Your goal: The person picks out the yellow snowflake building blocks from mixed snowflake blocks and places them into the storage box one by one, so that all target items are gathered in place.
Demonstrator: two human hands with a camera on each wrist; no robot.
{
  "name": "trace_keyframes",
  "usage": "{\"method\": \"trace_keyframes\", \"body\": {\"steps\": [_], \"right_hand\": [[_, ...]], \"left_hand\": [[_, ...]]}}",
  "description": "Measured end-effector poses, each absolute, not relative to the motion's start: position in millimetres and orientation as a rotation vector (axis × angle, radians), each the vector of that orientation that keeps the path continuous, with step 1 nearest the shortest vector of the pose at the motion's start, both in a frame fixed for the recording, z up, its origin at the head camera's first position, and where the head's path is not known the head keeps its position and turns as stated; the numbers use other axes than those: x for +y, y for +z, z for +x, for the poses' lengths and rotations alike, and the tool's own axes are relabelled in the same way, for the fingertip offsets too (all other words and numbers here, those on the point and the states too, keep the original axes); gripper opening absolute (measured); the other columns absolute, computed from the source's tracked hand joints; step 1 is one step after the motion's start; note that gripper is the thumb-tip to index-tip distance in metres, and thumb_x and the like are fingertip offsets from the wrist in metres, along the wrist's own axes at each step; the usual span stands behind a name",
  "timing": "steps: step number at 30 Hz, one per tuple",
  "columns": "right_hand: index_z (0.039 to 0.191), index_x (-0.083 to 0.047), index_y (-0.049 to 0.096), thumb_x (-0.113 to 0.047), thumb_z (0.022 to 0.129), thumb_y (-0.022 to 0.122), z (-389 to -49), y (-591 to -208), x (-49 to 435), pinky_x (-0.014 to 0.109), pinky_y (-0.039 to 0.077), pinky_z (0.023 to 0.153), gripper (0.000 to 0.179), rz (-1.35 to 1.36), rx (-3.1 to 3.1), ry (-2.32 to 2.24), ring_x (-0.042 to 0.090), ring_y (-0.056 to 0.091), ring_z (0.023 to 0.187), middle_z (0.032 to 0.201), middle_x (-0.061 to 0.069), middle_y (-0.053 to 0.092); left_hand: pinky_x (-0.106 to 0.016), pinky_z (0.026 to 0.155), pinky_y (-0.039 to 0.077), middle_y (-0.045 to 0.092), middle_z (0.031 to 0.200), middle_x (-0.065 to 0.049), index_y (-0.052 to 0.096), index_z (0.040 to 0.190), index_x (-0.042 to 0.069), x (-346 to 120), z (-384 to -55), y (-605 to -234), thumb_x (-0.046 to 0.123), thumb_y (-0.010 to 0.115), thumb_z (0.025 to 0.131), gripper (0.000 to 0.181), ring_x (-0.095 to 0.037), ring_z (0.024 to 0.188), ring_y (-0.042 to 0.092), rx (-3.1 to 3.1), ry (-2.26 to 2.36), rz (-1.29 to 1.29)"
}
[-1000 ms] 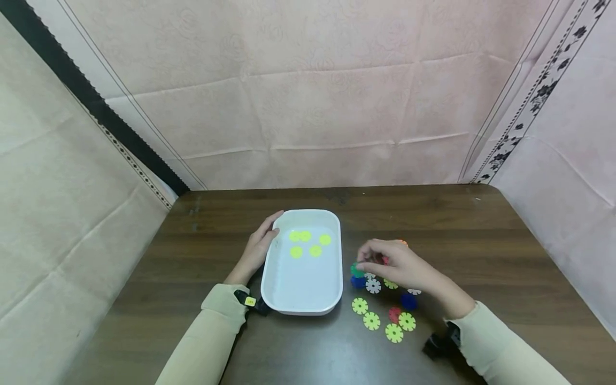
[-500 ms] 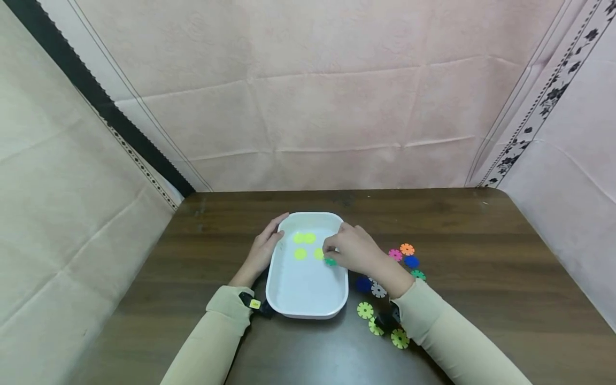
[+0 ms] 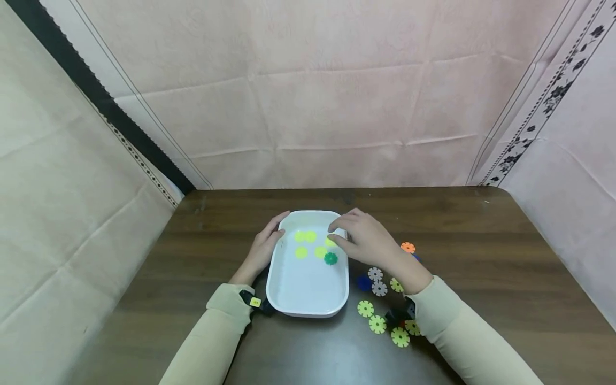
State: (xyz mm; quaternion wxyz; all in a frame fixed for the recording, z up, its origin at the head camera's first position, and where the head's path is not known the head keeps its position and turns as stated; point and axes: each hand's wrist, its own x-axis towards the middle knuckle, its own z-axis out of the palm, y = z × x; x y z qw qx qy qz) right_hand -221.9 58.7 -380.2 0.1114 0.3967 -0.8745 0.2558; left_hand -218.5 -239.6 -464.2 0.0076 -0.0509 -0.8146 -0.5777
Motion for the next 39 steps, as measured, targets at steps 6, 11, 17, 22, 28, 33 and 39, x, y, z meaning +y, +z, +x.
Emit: {"method": "trace_keyframes", "body": {"steps": [6, 11, 17, 22, 28, 33, 39], "right_hand": [[0.100, -0.020, 0.073, -0.027, 0.096, 0.070, -214, -378, 85, 0.028, 0.048, 0.064, 0.008, 1.135, -2.488, 0.888, 0.010, 0.051, 0.080, 0.089, -0.012, 0.065], [0.095, -0.021, 0.073, -0.027, 0.095, 0.071, -203, -393, 106, 0.025, 0.045, 0.057, 0.007, 1.210, -2.513, 0.934, 0.013, 0.051, 0.072, 0.081, -0.017, 0.058], [0.090, -0.025, 0.072, -0.029, 0.094, 0.073, -186, -417, 126, 0.023, 0.045, 0.061, 0.005, 1.484, -2.614, 0.927, 0.013, 0.052, 0.076, 0.080, -0.023, 0.058], [0.093, -0.029, 0.068, -0.042, 0.089, 0.076, -171, -425, 132, 0.023, 0.047, 0.069, 0.016, 1.588, -2.851, 0.832, 0.010, 0.052, 0.084, 0.084, -0.020, 0.058], [0.095, -0.026, 0.067, -0.048, 0.085, 0.078, -166, -423, 132, 0.023, 0.047, 0.069, 0.026, 1.605, -2.916, 0.748, 0.008, 0.048, 0.087, 0.085, -0.015, 0.056], [0.092, -0.026, 0.067, -0.045, 0.086, 0.078, -165, -425, 132, 0.022, 0.047, 0.070, 0.023, 1.625, -2.905, 0.731, 0.005, 0.048, 0.085, 0.086, -0.015, 0.056], [0.097, -0.027, 0.067, -0.050, 0.086, 0.076, -164, -426, 130, 0.022, 0.048, 0.070, 0.027, 1.582, -2.940, 0.704, 0.005, 0.049, 0.085, 0.087, -0.015, 0.055]], "left_hand": [[-0.052, 0.110, 0.038, 0.040, 0.157, 0.004, 0.041, 0.153, 0.035, -239, -221, -462, 0.028, 0.041, 0.109, 0.045, -0.023, 0.139, 0.044, -2.546, -1.815, -0.168], [-0.051, 0.111, 0.037, 0.040, 0.157, 0.006, 0.041, 0.152, 0.038, -239, -221, -463, 0.033, 0.042, 0.109, 0.044, -0.021, 0.140, 0.042, -2.546, -1.802, -0.188], [-0.051, 0.110, 0.038, 0.043, 0.154, 0.010, 0.046, 0.148, 0.043, -238, -218, -464, 0.036, 0.044, 0.107, 0.041, -0.019, 0.139, 0.044, -2.526, -1.789, -0.179], [-0.050, 0.104, 0.044, 0.045, 0.153, 0.009, 0.046, 0.148, 0.043, -238, -217, -465, 0.036, 0.044, 0.107, 0.041, -0.021, 0.132, 0.050, -2.515, -1.792, -0.187], [-0.050, 0.104, 0.044, 0.044, 0.154, 0.007, 0.044, 0.150, 0.041, -239, -217, -464, 0.035, 0.043, 0.108, 0.042, -0.023, 0.131, 0.051, -2.519, -1.820, -0.182], [-0.048, 0.106, 0.043, 0.040, 0.158, 0.004, 0.039, 0.154, 0.035, -239, -216, -461, 0.030, 0.040, 0.109, 0.045, -0.025, 0.134, 0.049, -2.556, -1.842, -0.161], [-0.045, 0.102, 0.045, 0.042, 0.156, 0.000, 0.039, 0.155, 0.026, -234, -205, -440, 0.023, 0.040, 0.109, 0.047, -0.027, 0.130, 0.052, -2.590, -1.812, -0.175]]}}
